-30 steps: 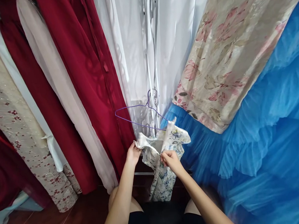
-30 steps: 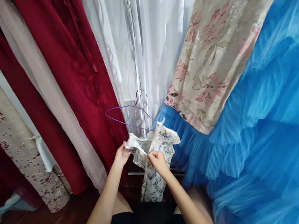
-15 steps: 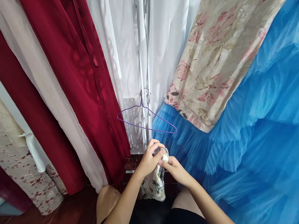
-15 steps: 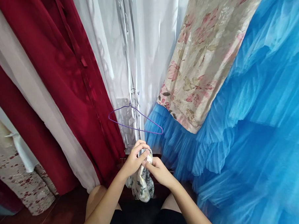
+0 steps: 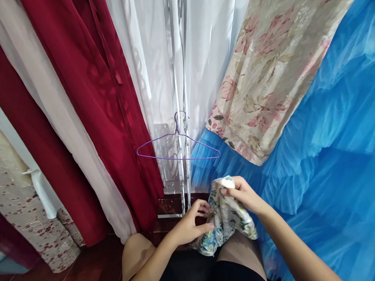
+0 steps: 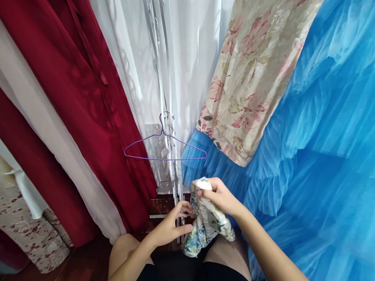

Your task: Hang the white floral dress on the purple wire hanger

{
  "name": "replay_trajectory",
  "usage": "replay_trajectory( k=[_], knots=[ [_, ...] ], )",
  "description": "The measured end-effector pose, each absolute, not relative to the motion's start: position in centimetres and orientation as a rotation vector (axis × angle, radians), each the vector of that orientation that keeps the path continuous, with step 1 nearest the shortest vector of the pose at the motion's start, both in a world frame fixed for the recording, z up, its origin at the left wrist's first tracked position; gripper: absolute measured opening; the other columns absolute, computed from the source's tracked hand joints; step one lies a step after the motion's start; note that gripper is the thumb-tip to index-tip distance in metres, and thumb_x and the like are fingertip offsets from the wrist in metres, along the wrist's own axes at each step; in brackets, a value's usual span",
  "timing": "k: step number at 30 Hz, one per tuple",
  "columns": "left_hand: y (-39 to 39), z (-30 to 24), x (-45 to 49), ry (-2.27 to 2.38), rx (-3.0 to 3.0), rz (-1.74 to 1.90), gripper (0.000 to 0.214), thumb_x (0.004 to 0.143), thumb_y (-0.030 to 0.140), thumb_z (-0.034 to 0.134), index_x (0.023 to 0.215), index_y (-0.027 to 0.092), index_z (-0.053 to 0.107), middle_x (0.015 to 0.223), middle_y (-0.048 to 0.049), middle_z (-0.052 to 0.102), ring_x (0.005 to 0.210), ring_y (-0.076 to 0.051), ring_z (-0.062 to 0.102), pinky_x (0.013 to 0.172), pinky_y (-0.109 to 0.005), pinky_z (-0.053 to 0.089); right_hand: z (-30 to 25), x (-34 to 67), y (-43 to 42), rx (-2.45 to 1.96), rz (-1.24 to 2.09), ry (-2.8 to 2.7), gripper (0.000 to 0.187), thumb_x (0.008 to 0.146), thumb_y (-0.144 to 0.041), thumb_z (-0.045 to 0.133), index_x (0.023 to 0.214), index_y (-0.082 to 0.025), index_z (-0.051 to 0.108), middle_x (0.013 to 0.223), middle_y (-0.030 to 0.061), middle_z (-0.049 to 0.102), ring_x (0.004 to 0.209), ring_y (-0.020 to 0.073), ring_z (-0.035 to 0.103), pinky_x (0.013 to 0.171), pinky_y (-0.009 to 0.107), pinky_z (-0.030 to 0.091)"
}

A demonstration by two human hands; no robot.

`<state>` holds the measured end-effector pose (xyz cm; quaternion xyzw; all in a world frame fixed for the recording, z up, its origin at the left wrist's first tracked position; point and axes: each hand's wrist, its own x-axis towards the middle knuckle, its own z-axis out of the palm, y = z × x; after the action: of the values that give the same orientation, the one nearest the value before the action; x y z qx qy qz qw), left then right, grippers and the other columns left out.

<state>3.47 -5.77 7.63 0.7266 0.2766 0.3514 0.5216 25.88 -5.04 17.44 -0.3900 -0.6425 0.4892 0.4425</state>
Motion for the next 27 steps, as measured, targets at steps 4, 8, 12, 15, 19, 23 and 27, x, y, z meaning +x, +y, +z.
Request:
replay_trajectory(
  k=[4,8,12,15,19,23,27],
  knots=[
    [-5.4,7.0,4.8,0.771,1.715,1.047,0.051,0.082,0.023,0.071,0.130,0.020,0.057,0.125,-0.0110,0.064,0.117,-0.026,0.058,0.104,-0.039,0.044,17.8,23.1,-6.1,-0.851,1.416,-1.830,0.025,0.078,-0.030,0.063,0.059,-0.017,0.054,0.057,-0.0034,0.041,0.054,0.0103,0.031,0.052,0.025,0.026],
    [-5.0,6.3,3.0,0.878,1.773,0.811,0.026,0.088,0.037,0.064,0.097,0.014,0.072,0.090,-0.0065,0.073,0.085,-0.023,0.063,0.077,-0.030,0.051,16.9,24.3,-5.4,-0.864,1.393,-1.822,0.023,0.074,-0.027,0.063,0.057,-0.017,0.051,0.056,-0.0040,0.040,0.054,0.0097,0.030,0.051,0.024,0.024],
    [-4.6,5.5,-0.1,1.039,1.963,0.702,0.033,0.090,0.043,0.058,0.084,0.014,0.071,0.075,-0.0023,0.066,0.074,-0.018,0.058,0.069,-0.026,0.044,16.2,28.5,-2.3,-0.900,1.218,-1.710,0.026,0.070,-0.031,0.068,0.055,-0.017,0.052,0.052,-0.0046,0.041,0.051,0.0091,0.030,0.048,0.023,0.022],
    [-4.3,5.4,-1.5,1.133,2.054,0.696,0.037,0.091,0.045,0.057,0.072,0.014,0.064,0.064,0.0017,0.051,0.065,-0.014,0.048,0.060,-0.023,0.036,16.7,31.3,1.2,-0.984,1.151,-1.650,0.020,0.065,-0.029,0.070,0.056,-0.017,0.058,0.051,-0.0038,0.047,0.050,0.0101,0.036,0.048,0.023,0.025],
    [-4.2,7.6,-1.4,1.093,2.087,0.819,0.038,0.094,0.043,0.054,0.069,0.016,0.055,0.063,0.0037,0.039,0.064,-0.011,0.040,0.061,-0.024,0.032,18.2,33.1,7.1,-1.087,1.147,-1.465,0.009,0.057,-0.022,0.070,0.060,-0.017,0.064,0.052,-0.0039,0.056,0.049,0.0114,0.044,0.047,0.023,0.031],
    [-4.0,11.4,-0.7,0.996,2.106,1.020,0.031,0.095,0.039,0.054,0.074,0.016,0.055,0.068,0.0027,0.045,0.066,-0.012,0.044,0.064,-0.024,0.034,19.3,31.4,12.9,-1.087,1.249,-1.354,0.010,0.056,-0.023,0.070,0.061,-0.018,0.064,0.054,-0.0028,0.062,0.050,0.0137,0.052,0.048,0.024,0.038],
    [-3.3,13.8,-1.0,1.001,2.011,1.187,0.030,0.095,0.038,0.056,0.074,0.017,0.054,0.066,0.0036,0.043,0.062,-0.010,0.041,0.061,-0.023,0.033,19.7,27.6,15.7,-1.057,1.379,-1.363,0.014,0.058,-0.025,0.074,0.067,-0.017,0.066,0.057,0.0000,0.066,0.052,0.0161,0.059,0.050,0.026,0.044]
  ],
)
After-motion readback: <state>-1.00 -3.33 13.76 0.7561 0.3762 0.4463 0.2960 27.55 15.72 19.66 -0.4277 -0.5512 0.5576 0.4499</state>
